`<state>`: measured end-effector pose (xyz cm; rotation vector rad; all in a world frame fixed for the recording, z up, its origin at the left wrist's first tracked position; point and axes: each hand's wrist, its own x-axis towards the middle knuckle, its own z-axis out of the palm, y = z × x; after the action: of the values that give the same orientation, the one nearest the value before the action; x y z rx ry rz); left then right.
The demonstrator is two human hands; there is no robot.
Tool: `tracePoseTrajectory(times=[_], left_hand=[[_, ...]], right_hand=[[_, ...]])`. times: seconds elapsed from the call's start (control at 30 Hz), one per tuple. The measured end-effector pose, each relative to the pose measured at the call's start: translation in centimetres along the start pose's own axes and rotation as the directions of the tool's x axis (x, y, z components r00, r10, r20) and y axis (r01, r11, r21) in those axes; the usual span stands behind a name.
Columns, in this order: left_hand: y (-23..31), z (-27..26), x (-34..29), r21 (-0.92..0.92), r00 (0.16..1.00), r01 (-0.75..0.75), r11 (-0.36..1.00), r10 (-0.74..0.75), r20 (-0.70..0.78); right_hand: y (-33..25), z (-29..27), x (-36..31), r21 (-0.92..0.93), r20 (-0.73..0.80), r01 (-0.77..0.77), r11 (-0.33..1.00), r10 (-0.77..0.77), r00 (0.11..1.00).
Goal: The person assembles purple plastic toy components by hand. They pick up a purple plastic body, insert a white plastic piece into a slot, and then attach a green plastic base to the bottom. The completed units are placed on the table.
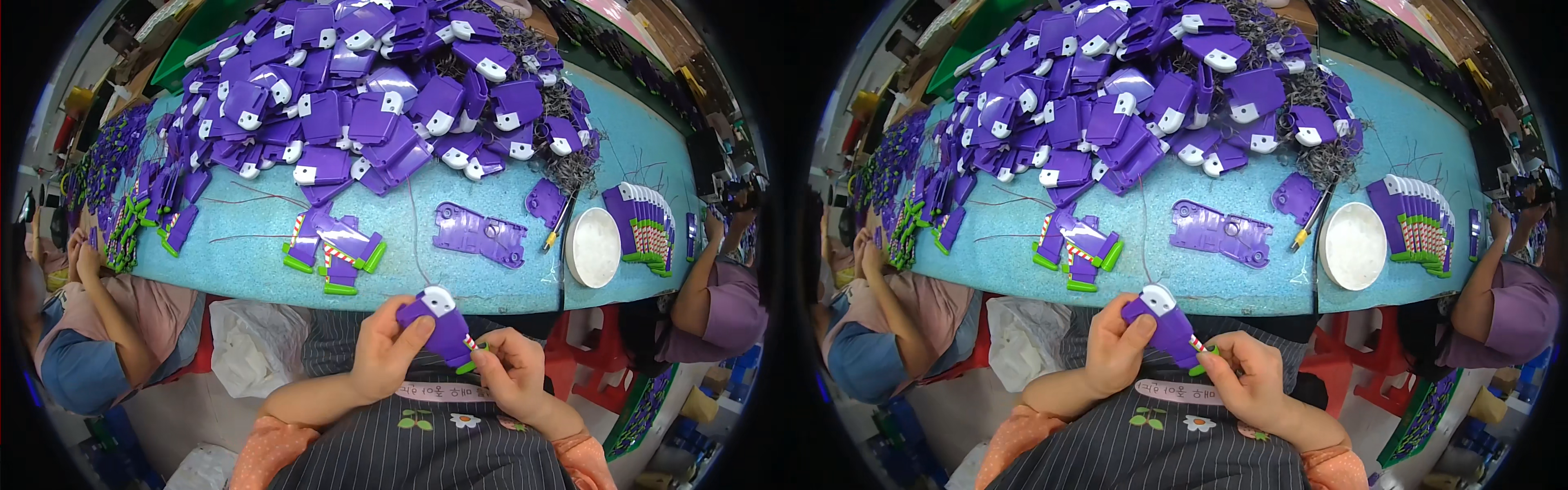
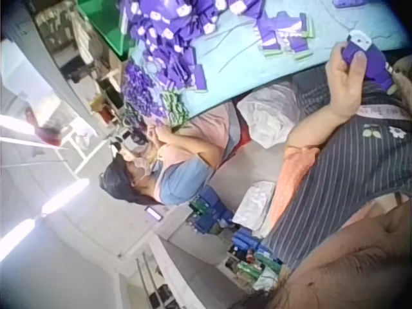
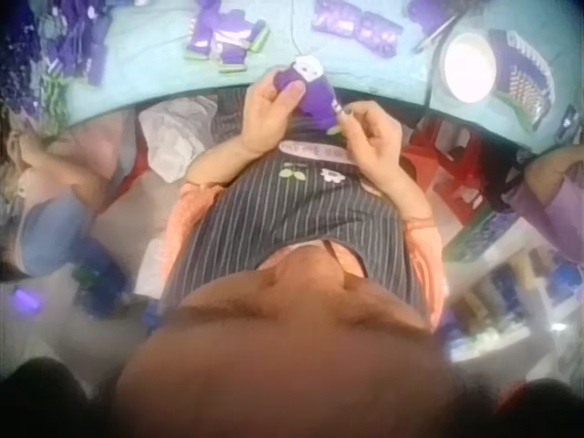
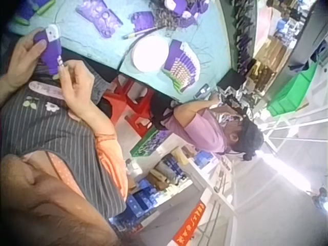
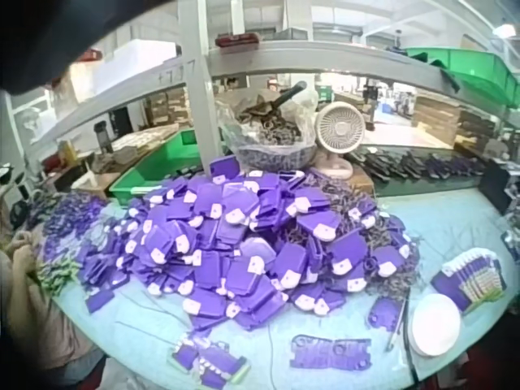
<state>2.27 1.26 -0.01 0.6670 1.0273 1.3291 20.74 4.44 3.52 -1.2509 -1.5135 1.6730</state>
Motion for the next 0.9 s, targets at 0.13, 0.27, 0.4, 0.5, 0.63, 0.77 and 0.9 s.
tracePoseTrajectory(times=[0.13,0.27,0.4,0.5,0.63,0.77,0.9], left_hand=[[1.3,-0.8,0.3,0.049,0.995,0.072,0.996,-0.075,0.067],[2.6,-1.3,1.2,-0.025,0.994,0.075,0.997,-0.072,0.086],[0.3,0.7,-0.1,0.080,0.999,0.046,0.996,-0.047,0.014],[1.0,-0.4,0.0,0.070,0.994,0.070,0.995,-0.076,0.074],[2.3,0.1,-0.1,0.097,0.998,-0.051,0.994,0.048,0.042],[0.4,1.0,-0.9,0.374,0.986,-0.169,0.912,0.151,0.076],[-0.2,0.9,-1.2,0.360,0.986,-0.164,0.918,0.145,0.081]], right_hand=[[1.4,-0.6,0.1,-0.034,0.061,0.000,0.999,0.002,0.998],[0.6,-0.8,0.1,-0.052,0.025,0.043,0.998,-0.042,0.999],[1.0,-0.1,0.6,-0.069,0.015,0.032,0.997,-0.032,0.999],[1.7,-0.3,0.3,0.036,0.050,-0.024,0.999,0.023,0.998],[2.5,-0.6,1.3,-0.030,0.036,0.265,0.964,-0.264,0.964],[1.7,0.0,1.2,0.108,0.050,0.029,0.994,-0.035,0.998],[3.1,-0.2,1.0,0.188,0.105,0.027,0.982,-0.047,0.993]])
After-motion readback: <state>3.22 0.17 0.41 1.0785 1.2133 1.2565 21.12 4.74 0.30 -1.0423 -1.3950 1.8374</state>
